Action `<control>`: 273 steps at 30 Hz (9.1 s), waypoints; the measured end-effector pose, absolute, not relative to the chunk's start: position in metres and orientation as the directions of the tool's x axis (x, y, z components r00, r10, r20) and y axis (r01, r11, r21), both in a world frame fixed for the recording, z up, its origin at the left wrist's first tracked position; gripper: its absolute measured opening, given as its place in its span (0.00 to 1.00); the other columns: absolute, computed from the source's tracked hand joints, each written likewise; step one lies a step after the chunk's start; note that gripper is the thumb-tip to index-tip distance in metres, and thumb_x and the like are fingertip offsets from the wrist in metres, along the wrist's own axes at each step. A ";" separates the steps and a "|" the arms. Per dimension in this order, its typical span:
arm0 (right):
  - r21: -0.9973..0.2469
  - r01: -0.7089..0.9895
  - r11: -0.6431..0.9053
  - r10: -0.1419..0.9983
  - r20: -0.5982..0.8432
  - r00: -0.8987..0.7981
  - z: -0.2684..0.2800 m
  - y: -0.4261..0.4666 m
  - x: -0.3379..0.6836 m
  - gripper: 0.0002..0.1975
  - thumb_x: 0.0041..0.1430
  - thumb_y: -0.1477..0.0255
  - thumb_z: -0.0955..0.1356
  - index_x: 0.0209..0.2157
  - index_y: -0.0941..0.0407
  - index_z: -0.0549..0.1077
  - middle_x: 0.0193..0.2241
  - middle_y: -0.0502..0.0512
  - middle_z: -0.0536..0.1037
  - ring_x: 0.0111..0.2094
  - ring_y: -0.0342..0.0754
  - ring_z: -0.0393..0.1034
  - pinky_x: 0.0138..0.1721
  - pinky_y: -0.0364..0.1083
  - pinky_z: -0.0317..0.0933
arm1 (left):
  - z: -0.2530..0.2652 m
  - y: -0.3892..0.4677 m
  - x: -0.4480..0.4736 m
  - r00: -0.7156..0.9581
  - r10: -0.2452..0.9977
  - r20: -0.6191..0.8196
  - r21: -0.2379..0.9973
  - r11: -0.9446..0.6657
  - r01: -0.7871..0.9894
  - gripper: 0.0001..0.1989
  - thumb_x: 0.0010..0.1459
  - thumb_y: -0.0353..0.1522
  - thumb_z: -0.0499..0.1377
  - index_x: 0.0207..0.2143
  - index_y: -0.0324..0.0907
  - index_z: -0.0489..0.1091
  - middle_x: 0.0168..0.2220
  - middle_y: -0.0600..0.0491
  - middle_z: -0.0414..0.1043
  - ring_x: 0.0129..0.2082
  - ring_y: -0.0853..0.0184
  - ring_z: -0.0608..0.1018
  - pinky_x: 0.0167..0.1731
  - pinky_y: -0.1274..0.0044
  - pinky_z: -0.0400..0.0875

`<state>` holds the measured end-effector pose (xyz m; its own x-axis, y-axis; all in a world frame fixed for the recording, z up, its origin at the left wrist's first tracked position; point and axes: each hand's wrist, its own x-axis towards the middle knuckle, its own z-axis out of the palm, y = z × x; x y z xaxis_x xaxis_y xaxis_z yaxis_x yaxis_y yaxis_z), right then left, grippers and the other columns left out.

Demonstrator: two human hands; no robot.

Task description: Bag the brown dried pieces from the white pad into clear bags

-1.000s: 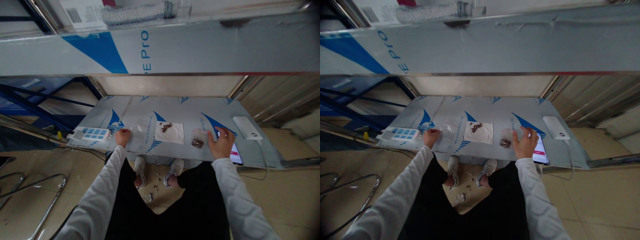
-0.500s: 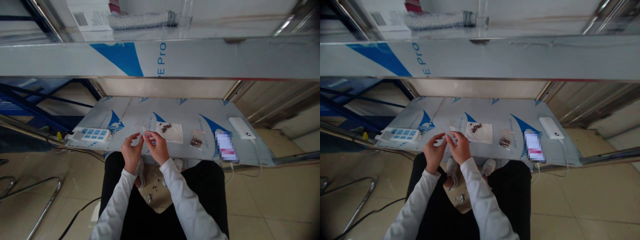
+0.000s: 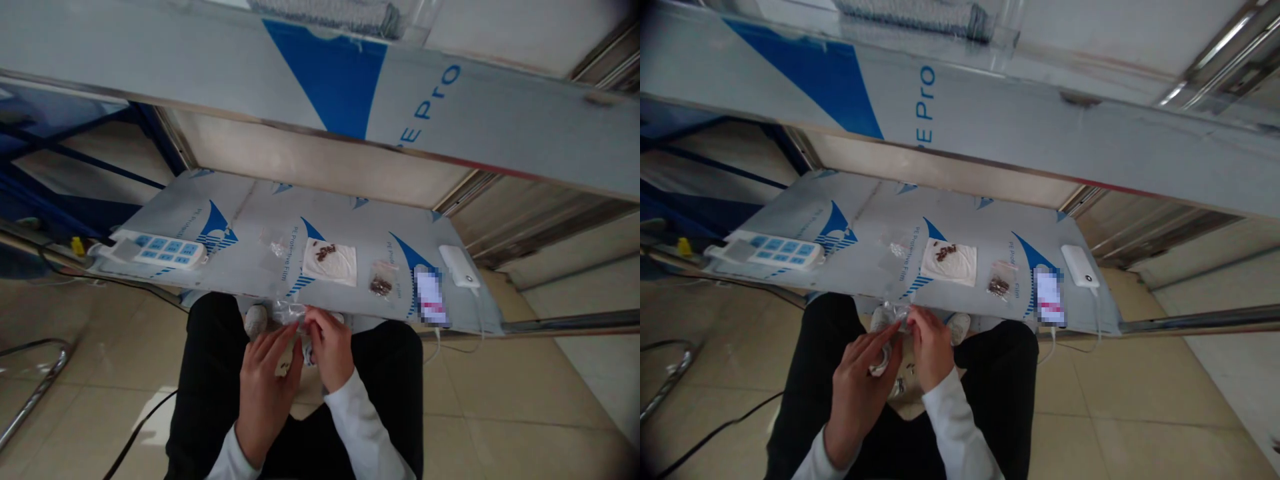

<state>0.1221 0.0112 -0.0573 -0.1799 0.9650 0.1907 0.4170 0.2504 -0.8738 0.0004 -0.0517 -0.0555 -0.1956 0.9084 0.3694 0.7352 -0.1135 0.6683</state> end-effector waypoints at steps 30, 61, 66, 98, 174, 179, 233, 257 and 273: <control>-0.491 0.752 0.439 0.884 0.086 -0.460 -0.126 0.227 0.152 0.12 0.51 0.85 0.66 0.32 0.58 0.78 0.36 0.59 0.77 0.41 0.50 0.70 0.50 0.48 0.62 | -0.098 -0.042 -0.037 -0.173 0.979 0.107 0.768 0.029 0.640 0.16 0.49 0.35 0.64 0.40 0.46 0.64 0.30 0.56 0.71 0.28 0.66 0.77 0.29 0.75 0.73; -0.557 0.662 0.501 0.837 0.116 -0.536 0.042 0.038 0.168 0.06 0.59 0.73 0.69 0.36 0.55 0.79 0.31 0.54 0.81 0.33 0.47 0.73 0.37 0.46 0.65 | -0.028 0.012 0.033 -0.018 0.962 0.271 0.881 -0.241 0.408 0.14 0.47 0.28 0.61 0.36 0.43 0.61 0.35 0.53 0.71 0.36 0.64 0.75 0.36 0.74 0.68; -0.383 0.685 0.620 0.755 0.051 -0.654 0.051 0.034 0.156 0.08 0.62 0.73 0.66 0.38 0.56 0.78 0.32 0.55 0.79 0.37 0.50 0.70 0.41 0.49 0.64 | -0.032 0.013 0.026 -0.043 0.963 0.267 0.885 -0.228 0.405 0.16 0.44 0.25 0.59 0.38 0.43 0.62 0.36 0.52 0.70 0.36 0.63 0.75 0.37 0.73 0.68; -0.391 0.920 0.021 0.999 -0.031 -0.036 -0.134 0.204 0.130 0.08 0.51 0.79 0.67 0.32 0.57 0.77 0.34 0.56 0.80 0.37 0.48 0.73 0.43 0.44 0.64 | -0.069 0.011 -0.021 -0.227 0.964 0.136 0.827 0.016 0.563 0.13 0.52 0.37 0.61 0.37 0.44 0.62 0.30 0.56 0.71 0.28 0.67 0.76 0.30 0.76 0.68; -0.999 0.042 0.008 0.997 0.005 -0.075 0.006 -0.007 0.171 0.07 0.55 0.67 0.71 0.30 0.56 0.76 0.27 0.51 0.77 0.31 0.45 0.70 0.34 0.43 0.64 | -0.013 -0.022 0.020 -0.187 0.977 0.099 0.992 -0.111 -0.057 0.04 0.55 0.32 0.62 0.34 0.40 0.73 0.32 0.52 0.76 0.35 0.68 0.77 0.38 0.78 0.71; -0.996 0.093 -0.010 0.989 -0.023 -0.145 0.002 -0.011 0.173 0.06 0.55 0.67 0.71 0.32 0.55 0.77 0.30 0.52 0.78 0.32 0.46 0.71 0.32 0.43 0.64 | -0.014 -0.019 0.014 -0.063 0.994 0.088 0.996 -0.089 -0.014 0.03 0.54 0.31 0.63 0.30 0.40 0.74 0.30 0.52 0.75 0.32 0.69 0.76 0.37 0.79 0.69; -0.996 0.021 0.083 0.997 0.083 -0.001 -0.013 -0.024 0.181 0.03 0.57 0.70 0.70 0.31 0.55 0.77 0.29 0.53 0.76 0.34 0.47 0.70 0.37 0.45 0.64 | -0.016 -0.024 0.020 -0.072 0.997 0.026 0.996 -0.032 -0.086 0.04 0.52 0.31 0.64 0.30 0.41 0.77 0.31 0.51 0.79 0.33 0.67 0.79 0.37 0.77 0.74; -0.994 0.030 0.109 0.992 0.107 -0.073 -0.006 -0.024 0.176 0.03 0.57 0.70 0.70 0.31 0.55 0.75 0.30 0.54 0.75 0.34 0.47 0.71 0.35 0.45 0.66 | -0.009 -0.028 0.027 -0.026 0.998 0.057 0.997 -0.056 0.048 0.04 0.53 0.32 0.63 0.30 0.40 0.75 0.29 0.50 0.77 0.31 0.66 0.77 0.34 0.76 0.72; -0.985 0.169 0.043 0.989 0.066 0.131 -0.020 0.061 0.229 0.14 0.52 0.60 0.71 0.36 0.56 0.74 0.25 0.52 0.78 0.19 0.44 0.70 0.21 0.44 0.63 | -0.051 0.044 -0.013 0.029 1.000 0.004 0.957 -0.012 0.288 0.22 0.62 0.45 0.50 0.35 0.41 0.79 0.37 0.48 0.80 0.41 0.60 0.78 0.47 0.71 0.67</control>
<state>0.2291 0.0605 -0.0203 0.1314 0.9891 0.0659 0.1690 0.0432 -0.9847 -0.0132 0.0444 -0.0511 0.0293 0.9996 0.0037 0.2882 -0.0120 0.9575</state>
